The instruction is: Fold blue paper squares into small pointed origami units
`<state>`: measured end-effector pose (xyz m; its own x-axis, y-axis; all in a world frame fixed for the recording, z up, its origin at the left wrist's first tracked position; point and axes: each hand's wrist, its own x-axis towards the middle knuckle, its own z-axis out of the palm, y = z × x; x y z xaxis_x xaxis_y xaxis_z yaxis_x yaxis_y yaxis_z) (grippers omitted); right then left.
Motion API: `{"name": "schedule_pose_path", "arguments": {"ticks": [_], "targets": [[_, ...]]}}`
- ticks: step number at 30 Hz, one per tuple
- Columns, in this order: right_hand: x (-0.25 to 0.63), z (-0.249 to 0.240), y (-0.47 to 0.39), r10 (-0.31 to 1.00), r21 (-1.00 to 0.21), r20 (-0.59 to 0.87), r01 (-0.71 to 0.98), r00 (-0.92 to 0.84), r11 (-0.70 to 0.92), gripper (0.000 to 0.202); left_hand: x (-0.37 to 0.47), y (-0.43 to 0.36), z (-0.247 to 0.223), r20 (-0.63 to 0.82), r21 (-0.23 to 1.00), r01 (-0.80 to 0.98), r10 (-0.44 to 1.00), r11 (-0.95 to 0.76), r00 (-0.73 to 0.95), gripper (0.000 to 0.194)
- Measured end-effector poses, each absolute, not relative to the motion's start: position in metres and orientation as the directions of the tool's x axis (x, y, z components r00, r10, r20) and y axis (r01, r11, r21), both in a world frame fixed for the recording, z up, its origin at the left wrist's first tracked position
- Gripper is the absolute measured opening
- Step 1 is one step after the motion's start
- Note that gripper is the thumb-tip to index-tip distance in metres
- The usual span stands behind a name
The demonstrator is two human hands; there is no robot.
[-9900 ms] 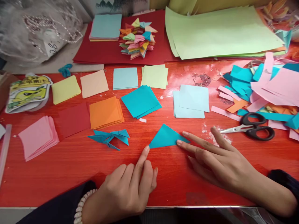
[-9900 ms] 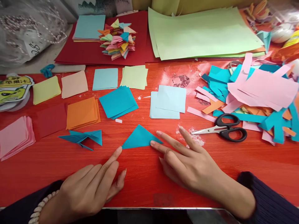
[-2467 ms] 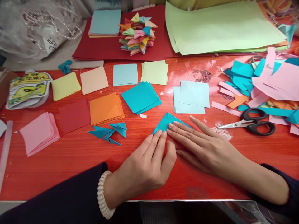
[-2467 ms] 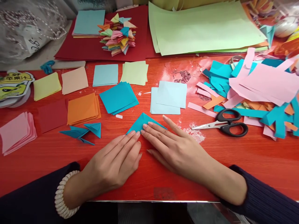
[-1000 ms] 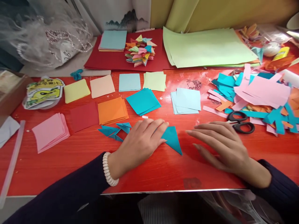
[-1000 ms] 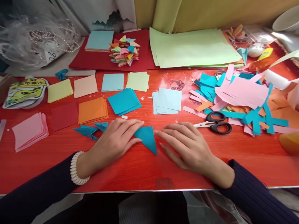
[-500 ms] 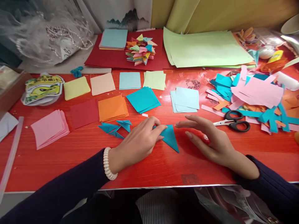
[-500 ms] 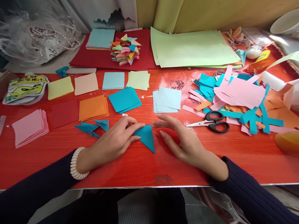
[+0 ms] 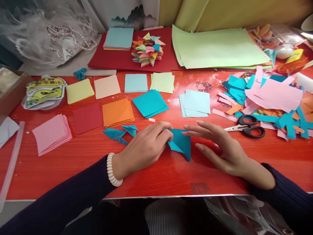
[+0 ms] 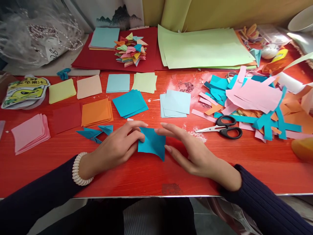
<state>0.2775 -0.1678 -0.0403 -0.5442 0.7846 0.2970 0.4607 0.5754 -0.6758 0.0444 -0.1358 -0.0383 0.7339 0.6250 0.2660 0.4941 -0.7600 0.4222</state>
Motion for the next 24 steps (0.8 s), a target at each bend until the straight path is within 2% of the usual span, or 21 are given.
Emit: {"name": "schedule_pose_path", "arguments": {"ticks": [3, 6, 9, 12, 17, 20, 24], "targets": [[0.2791, -0.0429, -0.1641, 0.713, -0.508, 0.319, 0.522, -0.625, 0.685, 0.05, 0.0411, -0.1323, -0.0404, 0.276, 0.393, 0.458, 0.578, -0.797, 0.768, 0.019], [0.2832, -0.0433, -0.1608, 0.628, -0.323, 0.297, 0.543, -0.72, 0.775, 0.043, 0.0382, -0.1297, -0.0418, 0.3, 0.275, 0.439, 0.51, -0.855, 0.806, 0.024], [0.2857, -0.0403, -0.1589, 0.556, -0.259, 0.253, 0.498, -0.792, 0.828, 0.049, 0.0381, -0.1308, -0.0401, 0.295, 0.159, 0.466, 0.492, -0.871, 0.819, 0.025], [0.2846, -0.0372, -0.1584, 0.516, -0.191, 0.278, 0.48, -0.81, 0.856, 0.044, 0.04, -0.1339, -0.0368, 0.286, 0.124, 0.48, 0.494, -0.869, 0.821, 0.026], [0.2834, -0.0381, -0.1608, 0.417, -0.024, 0.318, 0.432, -0.852, 0.901, 0.031, 0.0413, -0.1351, -0.0361, 0.263, 0.09, 0.456, 0.463, -0.885, 0.846, 0.054], [0.2832, -0.0395, -0.1614, 0.401, -0.031, 0.344, 0.417, -0.849, 0.908, 0.028, 0.0412, -0.1354, -0.0373, 0.271, 0.069, 0.447, 0.448, -0.892, 0.852, 0.051], [0.2784, -0.04, -0.1591, 0.461, -0.136, 0.364, 0.444, -0.809, 0.886, 0.022, 0.0422, -0.1362, -0.0359, 0.272, 0.071, 0.46, 0.46, -0.885, 0.845, 0.048]]}}
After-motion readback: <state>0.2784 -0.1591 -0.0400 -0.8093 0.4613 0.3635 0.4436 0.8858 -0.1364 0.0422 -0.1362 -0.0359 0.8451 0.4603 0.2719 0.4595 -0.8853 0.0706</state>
